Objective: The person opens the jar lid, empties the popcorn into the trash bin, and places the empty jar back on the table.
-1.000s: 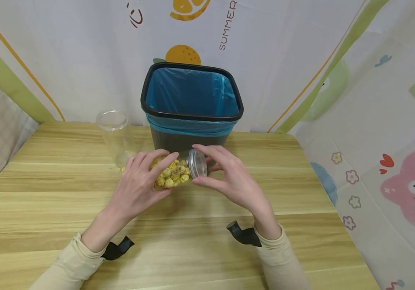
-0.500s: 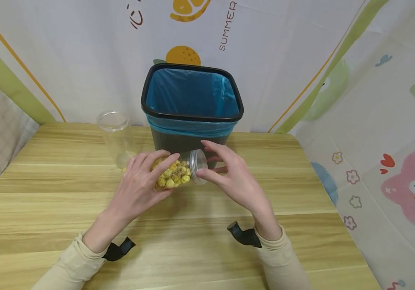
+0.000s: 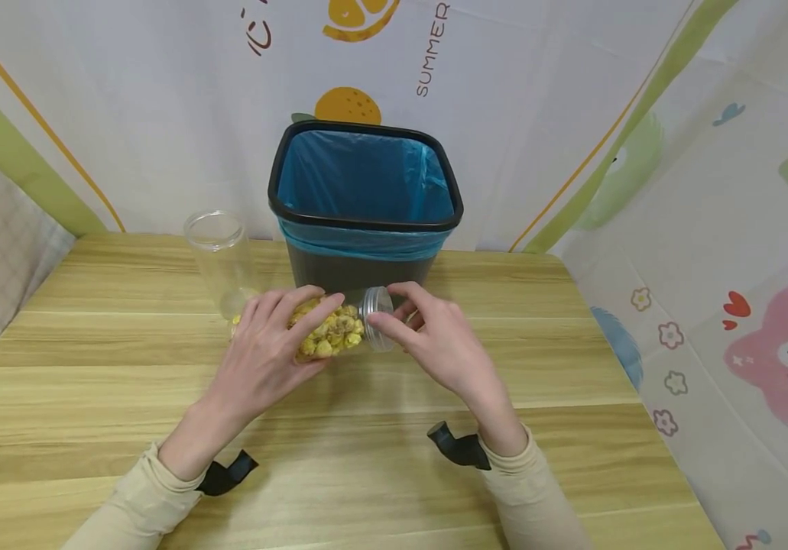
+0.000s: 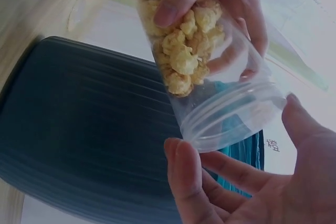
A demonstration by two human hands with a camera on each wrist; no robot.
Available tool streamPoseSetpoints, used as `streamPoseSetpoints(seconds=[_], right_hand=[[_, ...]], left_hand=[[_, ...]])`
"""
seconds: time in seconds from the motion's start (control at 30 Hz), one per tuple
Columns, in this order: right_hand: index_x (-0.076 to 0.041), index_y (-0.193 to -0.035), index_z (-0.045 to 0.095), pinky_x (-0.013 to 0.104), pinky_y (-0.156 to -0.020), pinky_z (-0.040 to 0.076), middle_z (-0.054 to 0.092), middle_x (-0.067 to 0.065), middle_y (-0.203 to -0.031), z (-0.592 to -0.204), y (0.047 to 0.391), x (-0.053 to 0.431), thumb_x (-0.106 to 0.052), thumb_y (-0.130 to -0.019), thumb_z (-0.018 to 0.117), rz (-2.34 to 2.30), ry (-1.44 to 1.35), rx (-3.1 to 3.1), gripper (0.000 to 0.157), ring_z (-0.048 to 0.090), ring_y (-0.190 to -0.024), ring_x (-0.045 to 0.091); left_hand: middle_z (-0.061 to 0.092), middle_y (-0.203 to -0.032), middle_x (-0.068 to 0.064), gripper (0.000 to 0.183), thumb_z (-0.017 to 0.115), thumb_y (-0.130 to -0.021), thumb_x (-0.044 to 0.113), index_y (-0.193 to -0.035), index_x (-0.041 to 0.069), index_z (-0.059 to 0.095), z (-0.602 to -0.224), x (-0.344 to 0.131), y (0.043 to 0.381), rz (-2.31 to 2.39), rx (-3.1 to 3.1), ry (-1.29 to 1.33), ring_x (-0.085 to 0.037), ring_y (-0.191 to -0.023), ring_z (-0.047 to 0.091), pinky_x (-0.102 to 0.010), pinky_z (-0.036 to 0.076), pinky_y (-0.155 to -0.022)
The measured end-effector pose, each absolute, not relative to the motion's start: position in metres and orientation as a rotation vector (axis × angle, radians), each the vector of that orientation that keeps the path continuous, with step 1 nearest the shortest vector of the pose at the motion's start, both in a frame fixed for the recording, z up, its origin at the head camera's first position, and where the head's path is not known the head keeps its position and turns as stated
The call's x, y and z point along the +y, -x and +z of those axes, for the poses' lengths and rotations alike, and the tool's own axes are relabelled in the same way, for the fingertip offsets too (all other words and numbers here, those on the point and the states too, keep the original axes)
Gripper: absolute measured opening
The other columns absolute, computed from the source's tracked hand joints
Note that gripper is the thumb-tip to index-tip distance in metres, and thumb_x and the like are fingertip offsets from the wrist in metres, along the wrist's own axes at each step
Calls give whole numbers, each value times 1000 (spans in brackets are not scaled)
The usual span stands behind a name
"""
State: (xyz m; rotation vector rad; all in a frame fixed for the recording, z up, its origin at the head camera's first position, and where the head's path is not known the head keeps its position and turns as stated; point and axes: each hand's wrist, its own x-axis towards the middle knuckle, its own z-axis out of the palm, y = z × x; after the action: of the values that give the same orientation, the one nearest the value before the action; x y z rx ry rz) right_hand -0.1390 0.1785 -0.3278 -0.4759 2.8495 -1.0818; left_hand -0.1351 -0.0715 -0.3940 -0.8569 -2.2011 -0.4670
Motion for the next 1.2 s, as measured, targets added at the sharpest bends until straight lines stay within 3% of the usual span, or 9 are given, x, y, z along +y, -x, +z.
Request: streamPoseSetpoints(seconds=[0.23, 0.37, 0.5, 0.63, 0.77, 0.9, 1.07, 1.2], right_hand=[[-20, -151, 50, 43, -93, 60, 68, 5, -129, -325, 138, 185, -32, -94, 76, -1100, 705, 2828, 63, 69, -106, 21], [-20, -153, 48, 46, -97, 59, 60, 5, -145, -323, 137, 189, -26, -90, 80, -1130, 805, 2795, 72, 68, -115, 27], [-19, -155, 45, 46, -98, 58, 56, 6, -150, -323, 136, 191, -26, -89, 81, -1133, 825, 2780, 75, 67, -119, 27], [-20, -155, 46, 45, -97, 58, 62, 6, -142, -322, 137, 192, -31, -96, 72, -1147, 718, 2798, 65, 69, -115, 23], [-20, -149, 52, 39, -85, 61, 71, 6, -119, -322, 137, 189, -39, -103, 60, -1147, 575, 2839, 50, 72, -96, 17], [-17, -142, 57, 33, -74, 59, 73, 6, -99, -326, 138, 185, -47, -104, 55, -1089, 494, 2848, 48, 71, -80, 12], [-16, -143, 54, 32, -72, 57, 75, 3, -100, -329, 138, 181, -53, -102, 57, -1018, 456, 2848, 55, 71, -79, 11], [-18, -147, 51, 34, -78, 59, 74, 3, -111, -328, 137, 180, -51, -99, 62, -1017, 472, 2838, 59, 72, -91, 15]], left_hand=[[59, -133, -11, 99, 101, -61, 34, -146, 23, 52, -395, -71, 135, -480, -2207, 844, -35, -118, 55, -50, 47, -98], [59, -133, -11, 99, 101, -60, 33, -146, 24, 52, -395, -71, 135, -481, -2207, 845, -35, -117, 56, -51, 46, -98], [59, -133, -11, 100, 102, -59, 33, -146, 24, 52, -395, -71, 134, -489, -2207, 845, -35, -116, 56, -51, 46, -98], [59, -133, -11, 101, 102, -59, 33, -147, 24, 52, -395, -70, 135, -489, -2207, 845, -35, -117, 55, -51, 47, -98], [60, -133, -11, 102, 102, -59, 33, -147, 25, 52, -395, -69, 135, -470, -2207, 846, -35, -117, 56, -51, 47, -98], [60, -134, -11, 103, 102, -58, 34, -147, 25, 52, -395, -69, 135, -447, -2214, 848, -35, -117, 56, -51, 47, -97], [60, -133, -11, 101, 102, -59, 34, -147, 24, 52, -396, -70, 135, -435, -2215, 852, -35, -116, 56, -50, 47, -97], [60, -133, -11, 101, 102, -59, 34, -146, 24, 52, -396, -70, 136, -434, -2214, 854, -35, -116, 56, -50, 48, -97]])
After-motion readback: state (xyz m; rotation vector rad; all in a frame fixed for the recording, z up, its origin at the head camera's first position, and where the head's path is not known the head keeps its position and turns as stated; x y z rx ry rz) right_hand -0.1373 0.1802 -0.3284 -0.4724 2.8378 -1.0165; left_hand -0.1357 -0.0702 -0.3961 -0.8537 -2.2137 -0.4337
